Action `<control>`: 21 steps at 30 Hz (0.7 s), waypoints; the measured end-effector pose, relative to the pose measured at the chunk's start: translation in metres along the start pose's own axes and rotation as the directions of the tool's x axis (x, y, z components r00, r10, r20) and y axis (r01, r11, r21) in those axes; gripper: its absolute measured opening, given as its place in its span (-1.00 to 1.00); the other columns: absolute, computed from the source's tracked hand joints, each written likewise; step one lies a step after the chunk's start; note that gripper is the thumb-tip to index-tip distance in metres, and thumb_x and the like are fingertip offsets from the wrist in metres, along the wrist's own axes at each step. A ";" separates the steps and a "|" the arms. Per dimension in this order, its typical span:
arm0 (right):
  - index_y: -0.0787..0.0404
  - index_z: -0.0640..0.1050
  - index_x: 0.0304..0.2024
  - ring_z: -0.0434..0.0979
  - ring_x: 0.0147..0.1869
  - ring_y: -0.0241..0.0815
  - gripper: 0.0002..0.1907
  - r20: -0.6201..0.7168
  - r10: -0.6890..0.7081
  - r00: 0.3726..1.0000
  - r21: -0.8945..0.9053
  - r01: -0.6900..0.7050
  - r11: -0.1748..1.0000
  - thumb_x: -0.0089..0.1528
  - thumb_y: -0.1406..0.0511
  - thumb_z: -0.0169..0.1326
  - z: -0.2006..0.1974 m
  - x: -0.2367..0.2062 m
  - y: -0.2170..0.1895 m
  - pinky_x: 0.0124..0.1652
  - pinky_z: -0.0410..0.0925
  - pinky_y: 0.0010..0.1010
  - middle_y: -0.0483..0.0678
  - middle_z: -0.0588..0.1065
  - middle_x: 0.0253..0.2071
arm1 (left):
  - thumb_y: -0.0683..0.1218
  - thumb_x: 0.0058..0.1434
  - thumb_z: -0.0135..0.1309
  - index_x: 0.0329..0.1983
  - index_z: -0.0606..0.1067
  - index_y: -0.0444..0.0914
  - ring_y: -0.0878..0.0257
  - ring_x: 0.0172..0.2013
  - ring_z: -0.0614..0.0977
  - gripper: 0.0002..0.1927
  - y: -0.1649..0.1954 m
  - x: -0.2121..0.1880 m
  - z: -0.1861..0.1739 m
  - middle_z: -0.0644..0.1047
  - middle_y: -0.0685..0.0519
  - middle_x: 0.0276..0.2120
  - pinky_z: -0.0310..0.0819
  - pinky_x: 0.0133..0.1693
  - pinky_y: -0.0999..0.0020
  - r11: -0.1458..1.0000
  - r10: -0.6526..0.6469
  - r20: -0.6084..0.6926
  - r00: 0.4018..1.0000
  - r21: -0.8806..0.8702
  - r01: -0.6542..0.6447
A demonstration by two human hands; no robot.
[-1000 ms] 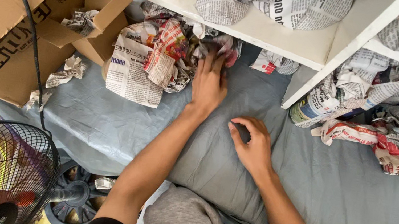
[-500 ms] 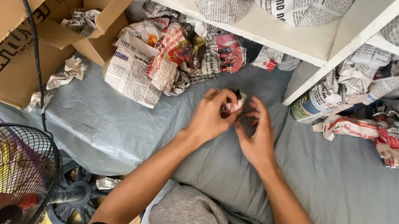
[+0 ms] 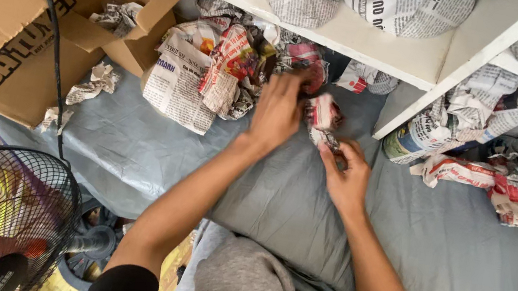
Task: The person sits on the floor at a low table and crumples sheets of newspaper into balls by hand, pressing each sheet together and stacking the finished balls on the shelves and in a cardboard box. A roll of masking tape sits on the table among the paper.
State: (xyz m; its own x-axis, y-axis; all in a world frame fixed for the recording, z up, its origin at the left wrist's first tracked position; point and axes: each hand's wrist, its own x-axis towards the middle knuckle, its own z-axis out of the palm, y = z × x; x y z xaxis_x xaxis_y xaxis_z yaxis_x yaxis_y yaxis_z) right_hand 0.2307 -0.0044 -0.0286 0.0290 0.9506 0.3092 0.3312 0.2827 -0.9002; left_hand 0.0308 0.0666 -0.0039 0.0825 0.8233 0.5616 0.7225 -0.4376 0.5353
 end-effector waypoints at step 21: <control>0.34 0.60 0.06 0.45 0.38 0.12 -0.75 0.153 -0.315 0.937 -0.246 0.345 0.906 0.39 0.31 0.14 0.005 0.034 -0.001 0.29 0.30 -0.22 0.19 0.36 0.38 | -0.10 0.44 -0.01 0.08 0.48 -0.34 0.24 -0.25 0.62 -0.75 -0.032 0.028 -0.048 0.62 -0.11 -0.24 0.51 -0.13 0.33 0.820 -0.340 -0.171 0.925 -0.536 0.203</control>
State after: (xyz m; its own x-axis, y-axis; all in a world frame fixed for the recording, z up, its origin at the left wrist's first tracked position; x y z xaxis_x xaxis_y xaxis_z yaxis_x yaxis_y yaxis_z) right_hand 0.2260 0.0281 -0.0186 -0.2218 0.8207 0.5265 0.5416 0.5527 -0.6334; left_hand -0.0231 0.0859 0.0251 -0.2866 0.8485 0.4449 0.2410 -0.3856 0.8906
